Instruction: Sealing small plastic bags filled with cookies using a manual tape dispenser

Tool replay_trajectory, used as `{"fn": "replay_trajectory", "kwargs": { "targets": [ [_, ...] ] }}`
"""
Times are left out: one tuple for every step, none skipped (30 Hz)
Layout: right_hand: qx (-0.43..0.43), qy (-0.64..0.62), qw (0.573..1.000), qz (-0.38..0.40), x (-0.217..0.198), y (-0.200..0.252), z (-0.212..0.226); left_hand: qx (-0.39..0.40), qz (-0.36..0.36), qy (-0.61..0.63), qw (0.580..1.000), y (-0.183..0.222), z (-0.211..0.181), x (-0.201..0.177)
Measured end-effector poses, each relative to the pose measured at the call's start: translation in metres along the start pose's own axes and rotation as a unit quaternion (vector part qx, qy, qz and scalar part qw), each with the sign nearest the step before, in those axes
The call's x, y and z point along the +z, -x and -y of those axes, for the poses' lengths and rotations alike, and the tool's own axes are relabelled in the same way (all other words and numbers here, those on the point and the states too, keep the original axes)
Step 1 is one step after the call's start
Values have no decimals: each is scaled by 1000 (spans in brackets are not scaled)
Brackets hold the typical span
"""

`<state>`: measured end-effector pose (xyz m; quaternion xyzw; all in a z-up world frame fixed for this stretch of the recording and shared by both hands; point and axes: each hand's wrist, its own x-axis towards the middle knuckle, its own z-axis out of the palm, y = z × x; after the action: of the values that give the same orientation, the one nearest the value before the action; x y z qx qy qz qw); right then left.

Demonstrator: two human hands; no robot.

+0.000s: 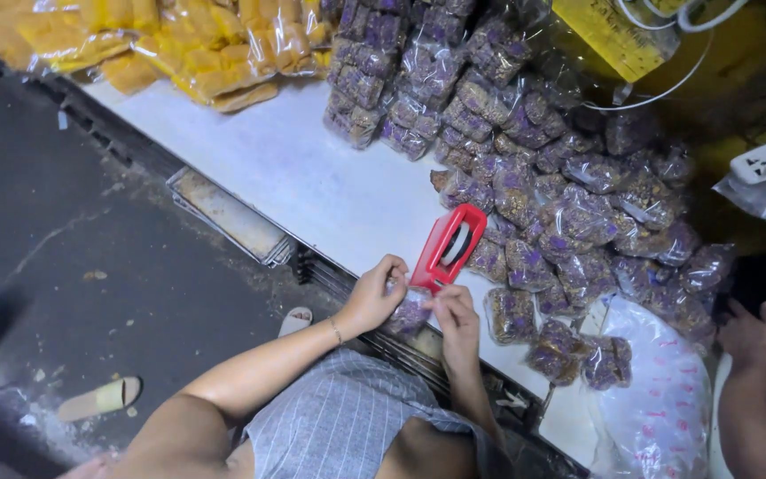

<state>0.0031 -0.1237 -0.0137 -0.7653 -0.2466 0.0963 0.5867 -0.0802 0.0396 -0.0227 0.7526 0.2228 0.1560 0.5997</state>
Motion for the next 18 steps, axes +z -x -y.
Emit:
{"fn": "replay_trajectory", "kwargs": {
  "targets": [
    [-42, 39, 998, -1, 10, -3, 3, -12, 15, 23, 1000, -7, 2, 1],
    [-85, 78, 993, -2, 21, -8, 7, -21, 29, 45, 998, -16, 4, 2],
    [-85, 77, 993, -10, 24, -11, 3, -17, 35, 43, 998, -16, -3, -2],
    [-56, 59, 996, -31, 26, -15, -1, 79, 38, 2, 996, -16, -9, -5],
    [-26, 41, 997, -52, 29, -19, -6, 174, 40, -39, 983, -16, -15, -8],
    [-21, 43, 997, -56, 36, -17, 1, 173, 46, -37, 983, -21, -1, -9],
    [13, 8, 996, -88, 42, -16, 7, 345, 27, -90, 934, -26, 13, -9],
    [43, -27, 991, -123, 47, -19, 13, 510, 6, -137, 849, -35, 26, -7],
    [44, -25, 990, -130, 53, -14, 27, 514, 12, -133, 848, -45, 21, -16],
    [5, 10, 995, -95, 61, -10, 42, 298, 75, 26, 951, -55, 17, -24],
    [-34, 45, 997, -60, 68, -6, 56, 55, 133, 179, 973, -65, 12, -32],
    [-33, 47, 996, -67, 69, -4, 51, 57, 140, 179, 972, -85, 17, -38],
    [74, 24, 996, -42, 70, -2, 44, 52, 238, 165, 956, -106, 22, -42],
    [183, 0, 983, -19, 69, 3, 38, 46, 337, 150, 928, -123, 27, -43],
    [187, 1, 982, -29, 71, 6, 39, 46, 346, 150, 925, -187, 34, -55],
    [234, -56, 969, -57, 72, 13, 41, 138, 151, 120, 971, -246, 36, -64],
    [279, -114, 950, -85, 73, 19, 42, 224, -51, 85, 970, -305, 33, -69],
    [285, -115, 946, -100, 68, 27, 36, 222, -35, 87, 970, -375, 47, -106]
  ]
}}
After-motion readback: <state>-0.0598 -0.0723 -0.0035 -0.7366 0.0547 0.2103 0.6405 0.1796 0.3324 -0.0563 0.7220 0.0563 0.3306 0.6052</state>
